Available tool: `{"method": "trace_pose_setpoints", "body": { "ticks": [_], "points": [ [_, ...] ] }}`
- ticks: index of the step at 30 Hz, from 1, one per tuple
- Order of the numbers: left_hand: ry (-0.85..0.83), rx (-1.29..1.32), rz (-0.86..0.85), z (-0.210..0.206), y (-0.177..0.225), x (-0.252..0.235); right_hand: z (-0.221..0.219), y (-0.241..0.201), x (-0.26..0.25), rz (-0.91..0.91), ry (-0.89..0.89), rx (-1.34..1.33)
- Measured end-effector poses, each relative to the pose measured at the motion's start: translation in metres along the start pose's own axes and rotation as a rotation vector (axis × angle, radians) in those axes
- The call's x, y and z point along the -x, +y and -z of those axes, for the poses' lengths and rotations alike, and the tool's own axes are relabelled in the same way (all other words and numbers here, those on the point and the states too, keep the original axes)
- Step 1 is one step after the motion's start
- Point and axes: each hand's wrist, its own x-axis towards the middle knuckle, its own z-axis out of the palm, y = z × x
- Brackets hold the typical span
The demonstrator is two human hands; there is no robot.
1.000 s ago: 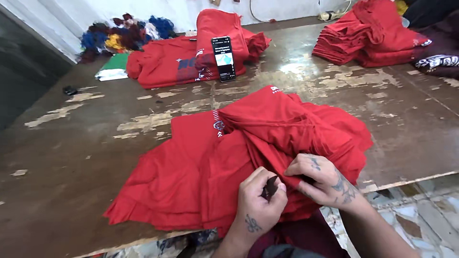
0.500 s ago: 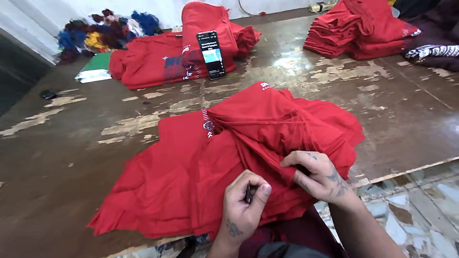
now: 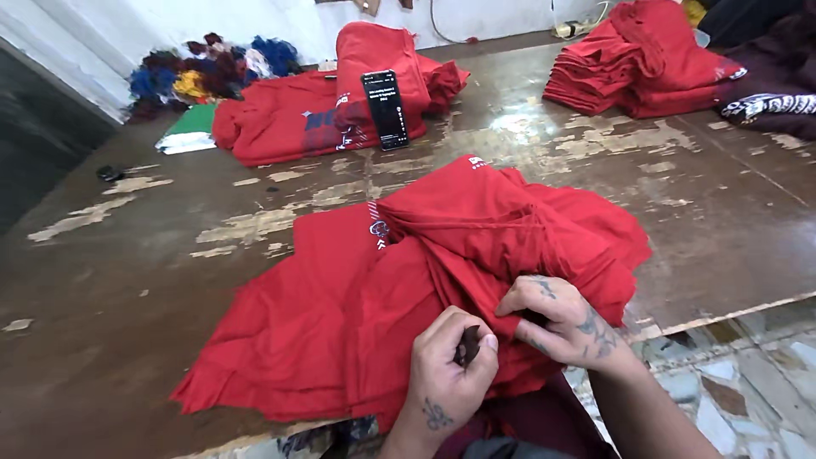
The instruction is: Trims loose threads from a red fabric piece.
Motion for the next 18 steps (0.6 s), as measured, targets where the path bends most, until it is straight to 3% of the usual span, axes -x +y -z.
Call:
{"method": "trace_pose_setpoints", "body": {
  "ticks": [7, 11, 18],
  "points": [
    [-0.130, -0.300, 0.042, 0.015, 0.005, -0.002, 0.002, -0.001, 0.003, -0.094, 0.042, 0.013],
    [-0.107, -0.300, -0.071, 0.016, -0.002, -0.002, 0.002, -0.001, 0.002, -0.102, 0.057, -0.004],
    [-0.079, -0.295, -0.101, 0.007, -0.006, -0.001, 0.002, -0.001, 0.001, -0.095, 0.039, -0.015]
  ]
}}
